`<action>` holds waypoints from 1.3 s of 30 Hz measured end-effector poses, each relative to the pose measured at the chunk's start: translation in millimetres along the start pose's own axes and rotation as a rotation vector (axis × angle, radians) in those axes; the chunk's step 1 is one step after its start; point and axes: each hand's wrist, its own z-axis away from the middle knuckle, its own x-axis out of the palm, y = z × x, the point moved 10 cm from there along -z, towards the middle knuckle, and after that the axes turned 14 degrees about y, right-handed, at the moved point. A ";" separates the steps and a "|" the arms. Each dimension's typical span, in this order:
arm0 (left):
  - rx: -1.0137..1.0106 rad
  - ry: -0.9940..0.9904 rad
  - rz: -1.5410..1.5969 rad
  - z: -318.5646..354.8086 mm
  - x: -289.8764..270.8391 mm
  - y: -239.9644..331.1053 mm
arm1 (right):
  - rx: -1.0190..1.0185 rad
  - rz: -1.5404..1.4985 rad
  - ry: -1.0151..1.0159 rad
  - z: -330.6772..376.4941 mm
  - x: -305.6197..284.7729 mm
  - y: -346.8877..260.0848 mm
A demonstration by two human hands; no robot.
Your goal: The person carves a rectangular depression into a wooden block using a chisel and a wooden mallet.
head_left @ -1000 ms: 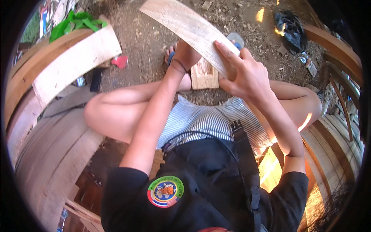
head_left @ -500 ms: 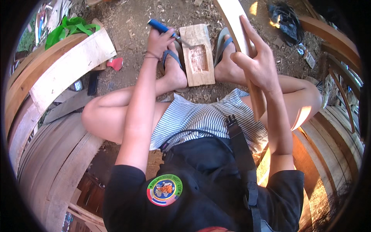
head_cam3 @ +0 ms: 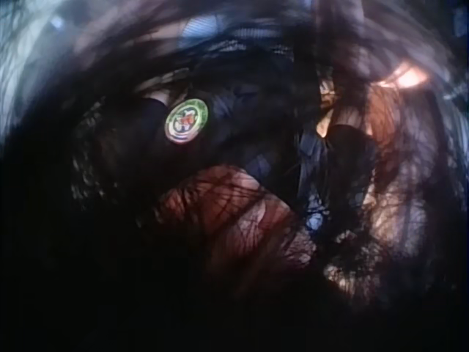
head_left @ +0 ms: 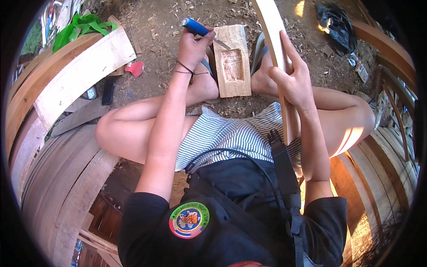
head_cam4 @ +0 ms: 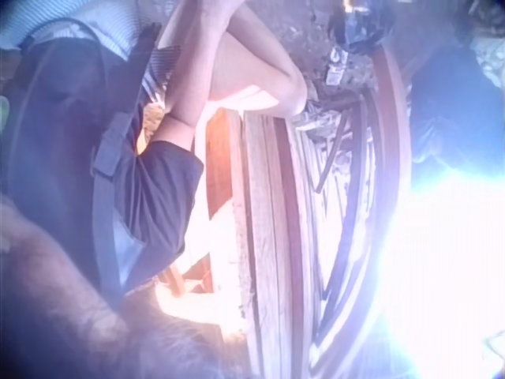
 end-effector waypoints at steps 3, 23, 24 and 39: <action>0.046 -0.010 -0.053 1.7 0.4 1.6 | -0.032 0.000 0.015 1.1 -0.8 1.1; 0.462 0.033 -0.281 41.3 28.1 35.1 | -0.545 -0.087 0.099 31.7 -38.4 -131.5; 0.524 0.050 -0.313 44.7 28.6 44.9 | -0.616 -0.086 0.105 39.9 -37.0 -138.4; 0.709 0.032 -0.421 19.1 33.5 26.3 | -0.359 0.608 -0.210 13.8 38.1 -55.2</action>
